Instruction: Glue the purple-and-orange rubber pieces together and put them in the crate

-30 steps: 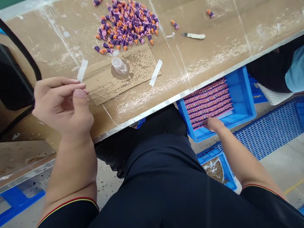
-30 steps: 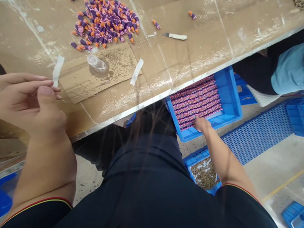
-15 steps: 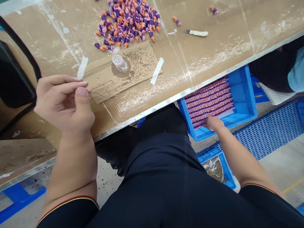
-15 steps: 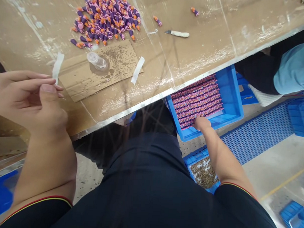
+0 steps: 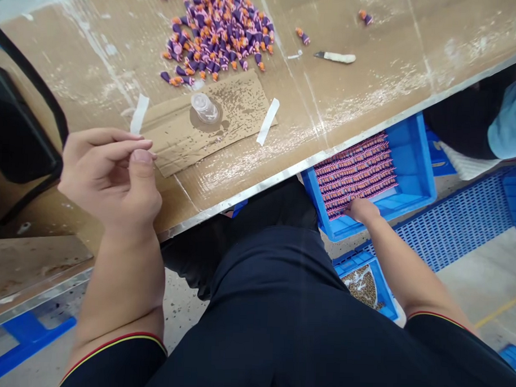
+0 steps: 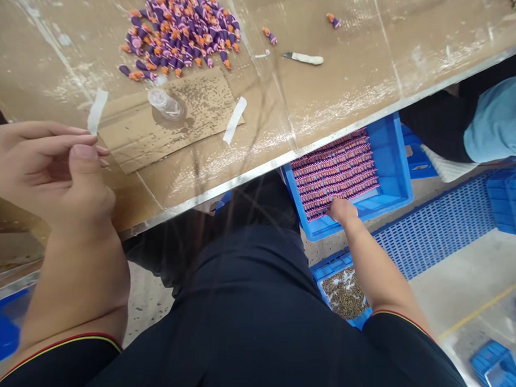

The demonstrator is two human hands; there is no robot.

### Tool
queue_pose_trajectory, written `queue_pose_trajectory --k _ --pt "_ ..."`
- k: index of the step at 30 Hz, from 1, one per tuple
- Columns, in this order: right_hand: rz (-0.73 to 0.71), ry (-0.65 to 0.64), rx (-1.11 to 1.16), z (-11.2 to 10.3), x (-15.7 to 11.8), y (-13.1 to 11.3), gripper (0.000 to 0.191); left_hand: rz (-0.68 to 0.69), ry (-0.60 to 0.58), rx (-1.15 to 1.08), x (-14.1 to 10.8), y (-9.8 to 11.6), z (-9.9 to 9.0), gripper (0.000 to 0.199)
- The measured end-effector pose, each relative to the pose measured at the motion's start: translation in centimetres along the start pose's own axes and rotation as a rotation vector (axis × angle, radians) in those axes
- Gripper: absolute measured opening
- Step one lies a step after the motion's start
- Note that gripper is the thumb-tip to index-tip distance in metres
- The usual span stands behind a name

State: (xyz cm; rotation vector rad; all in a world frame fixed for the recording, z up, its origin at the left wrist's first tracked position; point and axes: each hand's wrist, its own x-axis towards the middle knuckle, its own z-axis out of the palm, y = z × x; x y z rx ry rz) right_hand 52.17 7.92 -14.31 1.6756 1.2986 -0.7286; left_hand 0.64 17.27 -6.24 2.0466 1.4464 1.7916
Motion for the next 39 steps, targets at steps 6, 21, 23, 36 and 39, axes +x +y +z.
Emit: queue_pose_trajectory --k 6,21,23,36,39 --pt "-0.018 -0.013 -0.011 -0.3 -0.3 0.0 0.039 0.020 0.020 -0.001 0.3 0.3 0.1 0.031" --pt "-0.052 -0.013 -0.019 -1.1 -1.1 0.3 0.040 -0.036 0.009 -0.010 0.4 1.0 0.1 0.030" --pt "-0.063 -0.007 -0.014 -1.2 -1.2 0.2 0.039 -0.032 0.017 -0.004 0.3 1.0 0.2 0.030" --pt "-0.019 0.032 -0.009 -0.8 -1.3 -0.9 0.041 -0.105 0.023 0.055 0.3 1.0 0.1 0.036" --pt "0.017 0.035 -0.005 -0.9 -1.5 -1.4 0.044 -0.099 0.023 0.036 0.2 1.0 0.1 0.036"
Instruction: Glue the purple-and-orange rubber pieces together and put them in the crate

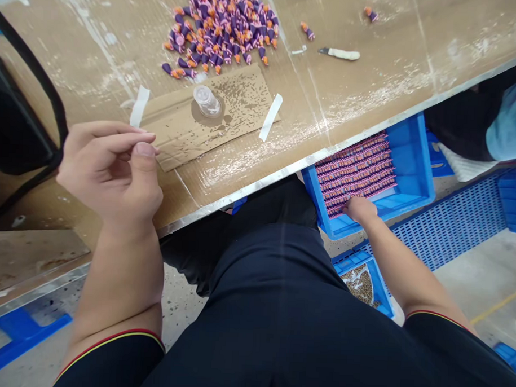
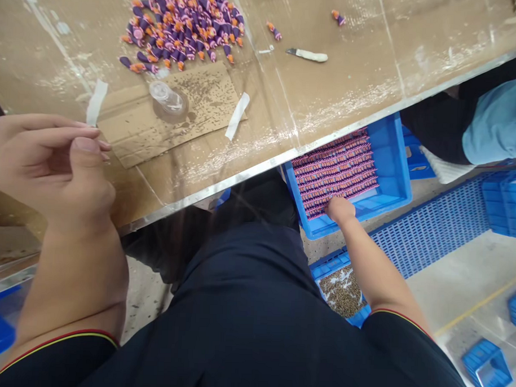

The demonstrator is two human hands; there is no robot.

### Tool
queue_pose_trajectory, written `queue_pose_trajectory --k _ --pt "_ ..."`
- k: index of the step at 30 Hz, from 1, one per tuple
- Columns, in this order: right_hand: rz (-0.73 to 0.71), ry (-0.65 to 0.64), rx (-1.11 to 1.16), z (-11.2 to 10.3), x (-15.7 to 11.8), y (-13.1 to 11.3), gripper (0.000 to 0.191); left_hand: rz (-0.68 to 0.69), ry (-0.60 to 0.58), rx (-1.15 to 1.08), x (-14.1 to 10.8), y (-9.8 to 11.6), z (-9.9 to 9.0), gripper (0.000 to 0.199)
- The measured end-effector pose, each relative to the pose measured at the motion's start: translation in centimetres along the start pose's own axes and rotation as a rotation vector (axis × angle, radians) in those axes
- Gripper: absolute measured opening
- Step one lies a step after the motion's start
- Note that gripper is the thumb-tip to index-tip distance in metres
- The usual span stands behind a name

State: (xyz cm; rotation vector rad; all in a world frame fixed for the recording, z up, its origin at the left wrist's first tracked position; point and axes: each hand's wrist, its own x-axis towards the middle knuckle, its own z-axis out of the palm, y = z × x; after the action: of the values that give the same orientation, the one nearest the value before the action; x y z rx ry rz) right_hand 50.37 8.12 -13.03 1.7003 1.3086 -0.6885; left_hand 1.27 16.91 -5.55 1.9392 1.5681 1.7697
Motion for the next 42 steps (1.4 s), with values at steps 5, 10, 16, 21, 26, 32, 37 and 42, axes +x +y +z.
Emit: queue_pose_trajectory --k 5,10,16,21,26,32,37,42 --pt "0.049 0.000 0.004 -0.1 0.0 -0.4 0.047 0.054 -0.012 -0.029 0.0 0.0 -0.1 0.033" --pt "0.074 0.009 0.012 0.0 0.3 -0.4 0.046 0.093 -0.021 -0.048 0.0 -0.2 -0.1 0.028" --pt "0.071 0.015 0.010 0.0 0.4 -0.1 0.047 -0.062 -0.021 0.025 -0.3 -0.6 -0.3 0.029" --pt "0.076 0.015 0.017 -0.7 0.1 1.2 0.044 -0.120 -0.020 0.070 -0.2 -0.3 -0.4 0.023" --pt "0.072 0.026 0.030 -1.0 0.1 1.9 0.040 -0.053 -0.002 0.027 0.0 -0.3 -0.2 0.027" --pt "0.039 0.048 0.054 -0.4 0.4 1.7 0.041 -0.034 -0.004 0.029 -0.1 -0.4 -0.2 0.029" --pt "0.014 0.094 0.093 0.2 0.2 2.2 0.032 0.031 -0.012 0.012 -0.1 -0.2 -0.1 0.024" --pt "-0.016 0.147 0.137 1.1 0.9 2.4 0.029 -0.034 -0.004 0.030 0.0 0.6 0.2 0.030"
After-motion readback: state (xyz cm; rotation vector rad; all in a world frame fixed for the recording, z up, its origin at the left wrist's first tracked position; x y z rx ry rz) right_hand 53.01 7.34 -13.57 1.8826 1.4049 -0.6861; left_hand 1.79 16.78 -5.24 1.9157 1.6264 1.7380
